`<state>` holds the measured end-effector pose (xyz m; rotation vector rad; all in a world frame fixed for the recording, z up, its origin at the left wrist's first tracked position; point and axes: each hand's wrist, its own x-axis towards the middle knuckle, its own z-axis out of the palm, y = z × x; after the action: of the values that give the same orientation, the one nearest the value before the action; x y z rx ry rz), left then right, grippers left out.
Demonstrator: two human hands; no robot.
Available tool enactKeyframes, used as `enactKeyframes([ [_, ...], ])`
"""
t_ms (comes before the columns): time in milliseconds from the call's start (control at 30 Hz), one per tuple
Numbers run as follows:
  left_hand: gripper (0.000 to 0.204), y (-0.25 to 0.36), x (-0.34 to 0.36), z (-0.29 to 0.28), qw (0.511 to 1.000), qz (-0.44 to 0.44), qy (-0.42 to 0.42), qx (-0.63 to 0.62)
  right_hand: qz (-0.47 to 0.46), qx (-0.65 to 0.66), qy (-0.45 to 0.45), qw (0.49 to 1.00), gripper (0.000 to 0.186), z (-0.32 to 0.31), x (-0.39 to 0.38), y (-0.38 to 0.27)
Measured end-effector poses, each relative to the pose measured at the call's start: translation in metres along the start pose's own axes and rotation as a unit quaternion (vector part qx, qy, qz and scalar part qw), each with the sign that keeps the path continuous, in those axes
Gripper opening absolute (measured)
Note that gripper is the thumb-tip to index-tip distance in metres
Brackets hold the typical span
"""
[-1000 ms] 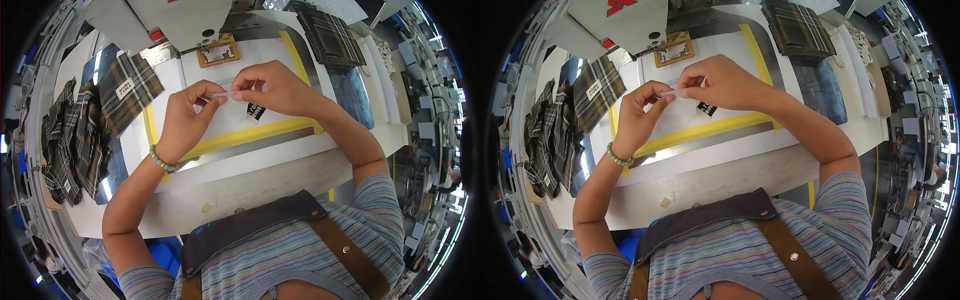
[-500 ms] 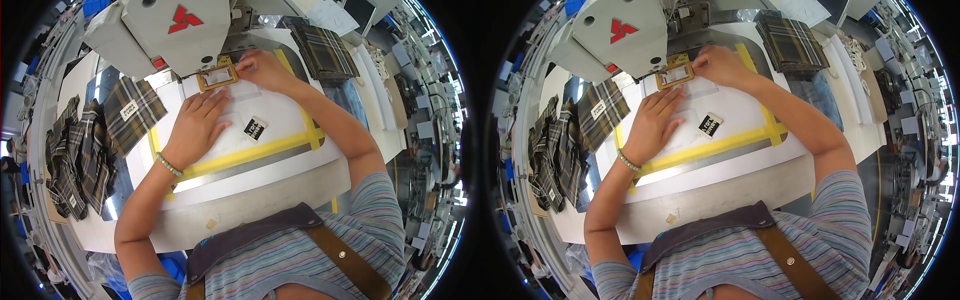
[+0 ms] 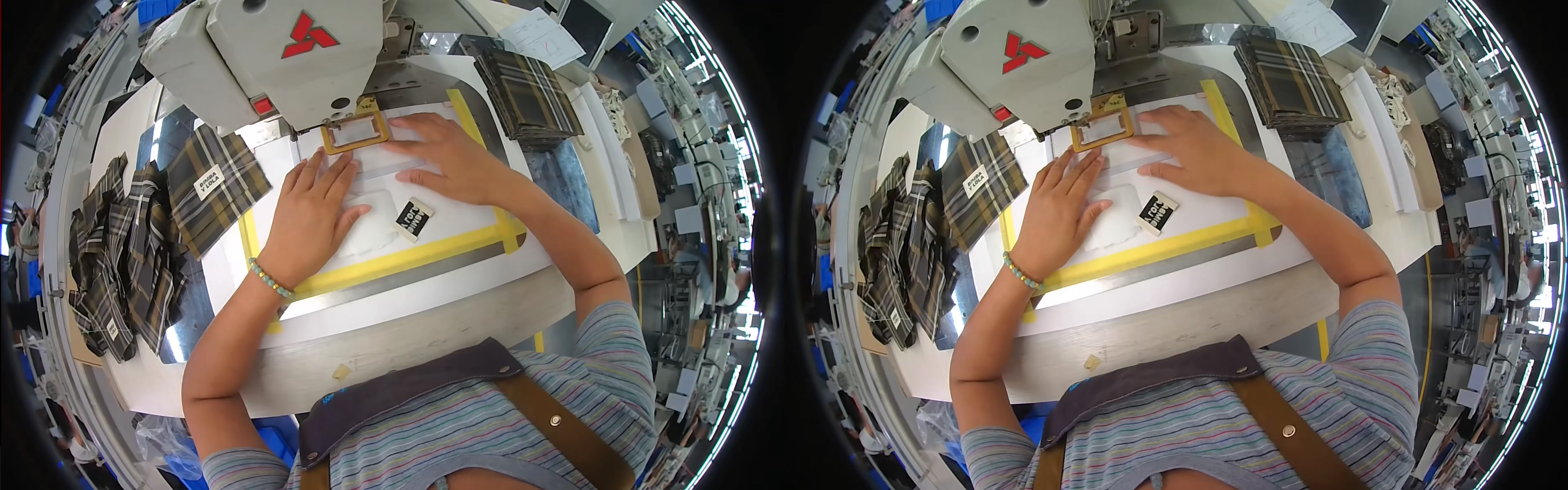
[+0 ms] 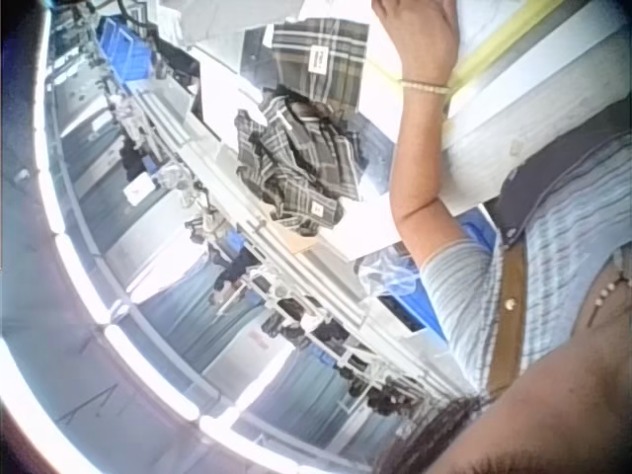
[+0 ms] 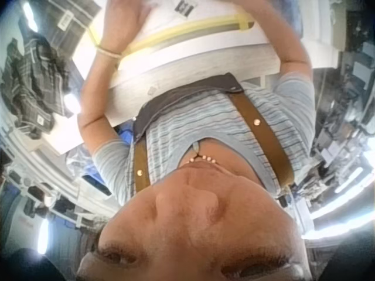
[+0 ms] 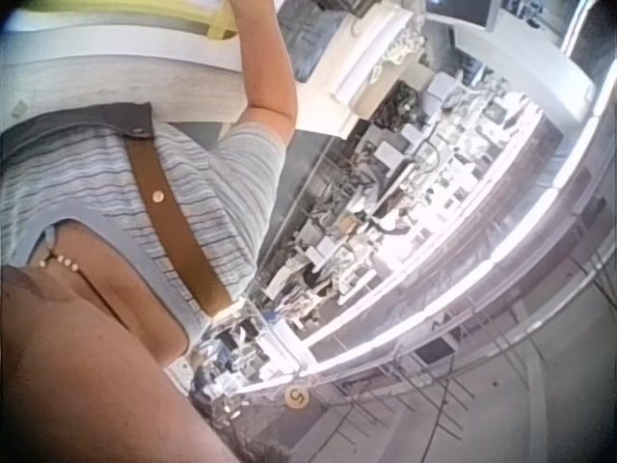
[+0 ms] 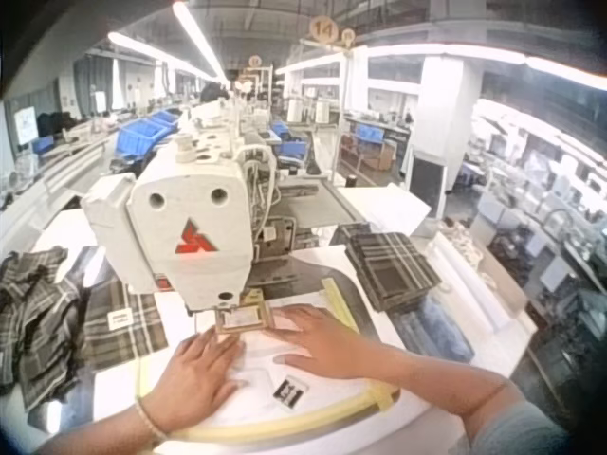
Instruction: The person is sewing brand labels onto plaid fabric pieces using an industrial sewing machine. They repeatedly pick up a fabric piece, place a label on it, and guide it through the machine to stitch the label in place. The finished pieces are stacked on the table.
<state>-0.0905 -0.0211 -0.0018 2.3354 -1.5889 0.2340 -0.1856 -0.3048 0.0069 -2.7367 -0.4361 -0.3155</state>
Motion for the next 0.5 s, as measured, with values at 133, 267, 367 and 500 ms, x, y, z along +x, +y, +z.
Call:
enactKeyframes([
  [133,0.062,0.000,0.002,0.001,1.000,-0.008,-0.005,-0.008,-0.027,-0.062,0.012,0.998,0.053,0.015,-0.002,-0.012],
  [267,0.064,0.001,0.003,-0.001,1.000,-0.017,0.002,-0.018,-0.012,-0.074,0.031,0.997,0.055,0.023,-0.003,-0.018],
  [367,0.066,0.002,0.003,0.002,1.000,-0.012,-0.010,-0.017,-0.010,-0.053,0.036,0.998,0.053,0.021,-0.002,-0.020],
  [500,0.073,0.004,0.007,0.005,1.000,0.003,-0.019,-0.010,-0.013,-0.054,0.044,0.998,0.052,0.022,-0.002,-0.018],
])
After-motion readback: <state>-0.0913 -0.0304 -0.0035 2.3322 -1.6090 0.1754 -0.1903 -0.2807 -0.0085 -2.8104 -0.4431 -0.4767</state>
